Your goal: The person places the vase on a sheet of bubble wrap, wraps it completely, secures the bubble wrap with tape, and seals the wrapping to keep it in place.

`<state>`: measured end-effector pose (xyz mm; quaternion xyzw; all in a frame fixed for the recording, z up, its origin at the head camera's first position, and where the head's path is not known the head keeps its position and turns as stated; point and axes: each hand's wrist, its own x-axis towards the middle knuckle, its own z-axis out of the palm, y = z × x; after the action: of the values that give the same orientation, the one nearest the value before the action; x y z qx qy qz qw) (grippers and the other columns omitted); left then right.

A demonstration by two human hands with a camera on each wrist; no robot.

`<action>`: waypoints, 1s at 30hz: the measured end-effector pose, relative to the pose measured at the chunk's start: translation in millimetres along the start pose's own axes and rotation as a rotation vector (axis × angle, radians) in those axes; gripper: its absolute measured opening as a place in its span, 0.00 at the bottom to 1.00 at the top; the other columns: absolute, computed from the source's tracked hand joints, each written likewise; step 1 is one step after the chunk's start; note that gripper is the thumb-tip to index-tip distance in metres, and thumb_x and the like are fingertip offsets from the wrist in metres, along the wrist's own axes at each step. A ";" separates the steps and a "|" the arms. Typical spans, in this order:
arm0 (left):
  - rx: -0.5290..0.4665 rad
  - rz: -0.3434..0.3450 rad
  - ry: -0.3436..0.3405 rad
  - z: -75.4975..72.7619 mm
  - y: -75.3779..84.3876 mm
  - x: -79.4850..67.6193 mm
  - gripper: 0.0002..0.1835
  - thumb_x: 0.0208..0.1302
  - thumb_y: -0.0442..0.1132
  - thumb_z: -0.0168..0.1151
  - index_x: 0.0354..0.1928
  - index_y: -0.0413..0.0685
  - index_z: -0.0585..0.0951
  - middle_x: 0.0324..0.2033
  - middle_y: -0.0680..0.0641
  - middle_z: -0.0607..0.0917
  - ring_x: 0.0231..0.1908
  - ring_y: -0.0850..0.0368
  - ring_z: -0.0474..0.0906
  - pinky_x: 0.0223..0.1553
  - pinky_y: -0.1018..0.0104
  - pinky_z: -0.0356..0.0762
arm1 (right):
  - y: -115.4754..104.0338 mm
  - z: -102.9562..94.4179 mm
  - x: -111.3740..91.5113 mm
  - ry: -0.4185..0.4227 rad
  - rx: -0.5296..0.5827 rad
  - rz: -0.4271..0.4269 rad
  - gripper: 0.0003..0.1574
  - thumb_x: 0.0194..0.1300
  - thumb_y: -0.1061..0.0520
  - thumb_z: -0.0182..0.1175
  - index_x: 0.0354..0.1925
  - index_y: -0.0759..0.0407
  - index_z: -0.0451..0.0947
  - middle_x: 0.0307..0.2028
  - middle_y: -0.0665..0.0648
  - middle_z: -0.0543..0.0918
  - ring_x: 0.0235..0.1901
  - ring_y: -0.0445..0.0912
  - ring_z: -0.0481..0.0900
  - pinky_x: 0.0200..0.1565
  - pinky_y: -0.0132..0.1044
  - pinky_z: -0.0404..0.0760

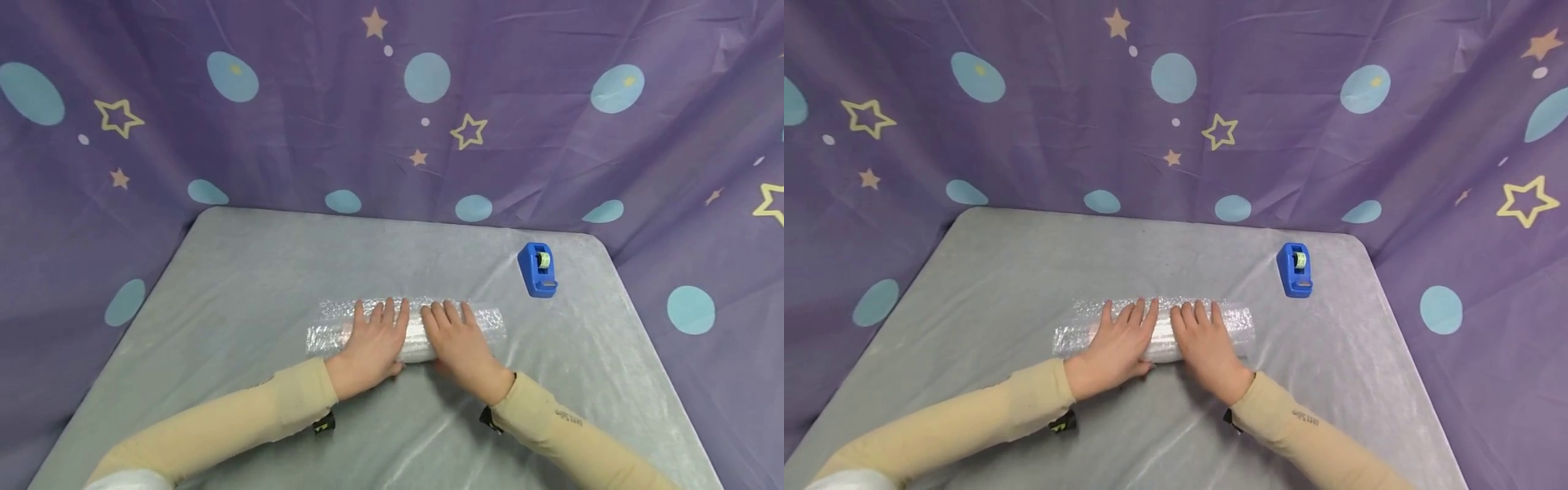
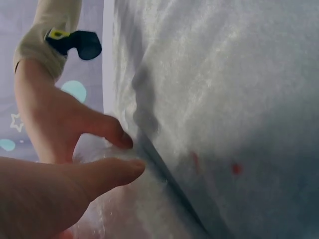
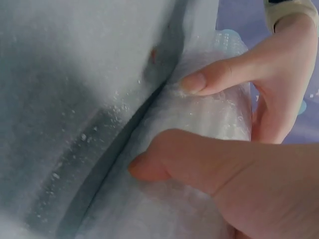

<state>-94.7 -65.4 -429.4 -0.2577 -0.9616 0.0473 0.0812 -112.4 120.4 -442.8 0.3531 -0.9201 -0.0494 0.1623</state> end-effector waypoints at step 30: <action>0.134 0.010 0.074 9.2 19.3 -9.7 0.60 0.38 0.64 0.71 0.70 0.39 0.57 0.65 0.37 0.64 0.65 0.42 0.59 0.59 0.35 0.56 | 10.4 -13.9 10.0 -0.192 0.196 0.048 0.56 0.25 0.44 0.76 0.54 0.60 0.66 0.43 0.56 0.75 0.41 0.54 0.72 0.45 0.50 0.70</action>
<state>-78.6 -54.0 -442.4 -0.2583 -0.9513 0.1021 0.1336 -121.4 121.8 -424.9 0.3387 -0.9400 0.0113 0.0392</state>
